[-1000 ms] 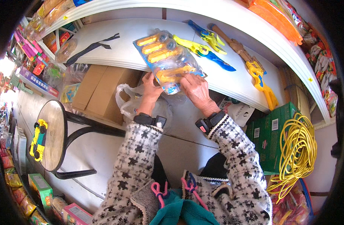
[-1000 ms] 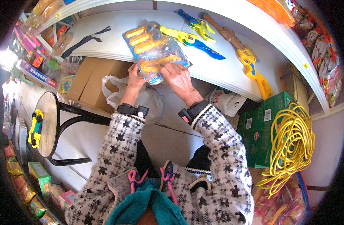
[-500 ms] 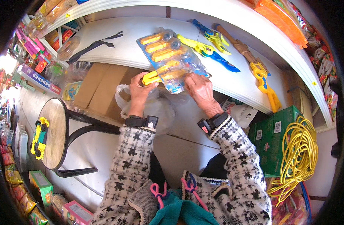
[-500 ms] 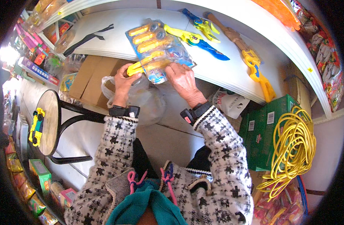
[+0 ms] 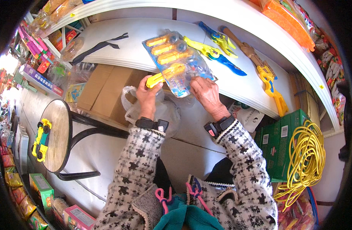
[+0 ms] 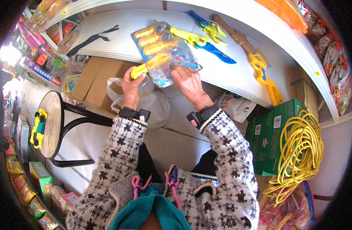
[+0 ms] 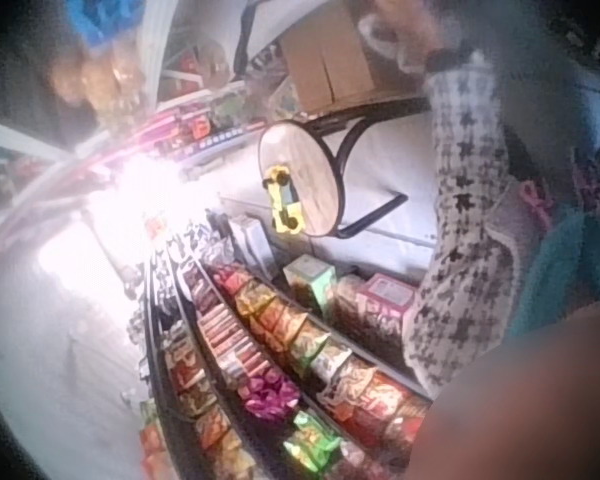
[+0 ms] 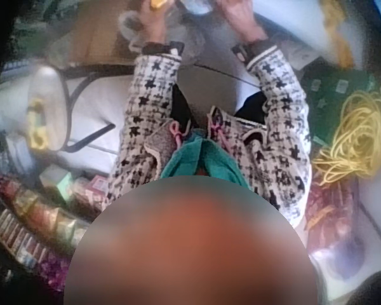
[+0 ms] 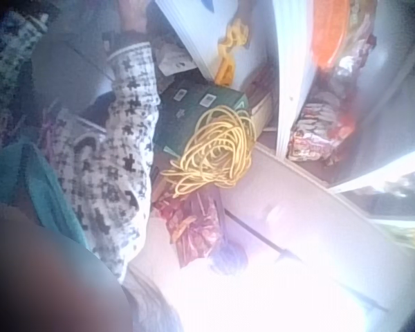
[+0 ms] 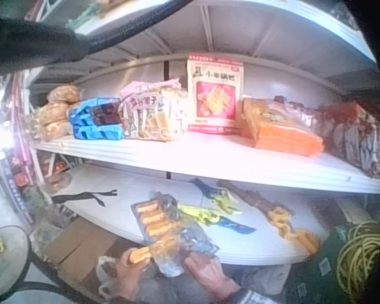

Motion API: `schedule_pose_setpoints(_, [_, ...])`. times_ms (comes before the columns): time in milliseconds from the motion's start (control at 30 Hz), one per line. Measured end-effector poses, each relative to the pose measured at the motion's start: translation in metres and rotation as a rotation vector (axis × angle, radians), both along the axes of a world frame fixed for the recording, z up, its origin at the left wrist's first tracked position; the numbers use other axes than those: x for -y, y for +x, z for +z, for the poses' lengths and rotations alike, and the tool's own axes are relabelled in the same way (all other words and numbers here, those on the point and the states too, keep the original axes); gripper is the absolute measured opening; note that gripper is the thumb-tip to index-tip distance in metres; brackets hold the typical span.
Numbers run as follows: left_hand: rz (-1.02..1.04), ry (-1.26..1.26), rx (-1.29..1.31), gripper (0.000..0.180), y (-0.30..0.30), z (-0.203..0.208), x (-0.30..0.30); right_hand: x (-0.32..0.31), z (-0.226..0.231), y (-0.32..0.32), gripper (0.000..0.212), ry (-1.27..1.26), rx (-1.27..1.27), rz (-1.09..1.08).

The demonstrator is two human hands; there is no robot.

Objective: The person assembles a yellow and blue toy vehicle by attaching wheels and a body part, then places it on a stool. They then open a blister pack of yellow toy guns, remove one, attach a blue circular accessory, and place it back in the packaging. Finally, they pick up a larger yellow and blue toy gun and attach a blue blade accessory.

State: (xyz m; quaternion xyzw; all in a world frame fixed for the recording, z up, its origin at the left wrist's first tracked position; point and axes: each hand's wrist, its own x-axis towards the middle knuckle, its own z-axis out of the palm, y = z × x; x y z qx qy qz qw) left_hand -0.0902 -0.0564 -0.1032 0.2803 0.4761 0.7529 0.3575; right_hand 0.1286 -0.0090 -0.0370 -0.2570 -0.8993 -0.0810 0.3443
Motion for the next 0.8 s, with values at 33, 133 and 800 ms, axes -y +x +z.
schedule_pose_setpoints(33, [-0.004,0.019,0.011,0.049,0.001,0.0,-0.001,-0.001,0.0,0.0,0.019,0.0,-0.008,0.007])
schedule_pose_setpoints(133, [-0.004,0.028,0.018,0.047,0.005,-0.003,-0.004,-0.002,0.001,0.001,0.019,0.004,-0.015,0.025])
schedule_pose_setpoints(800, [-0.008,-0.132,-1.533,0.047,0.024,0.064,-0.006,0.007,0.009,-0.002,0.021,0.083,0.062,0.05])
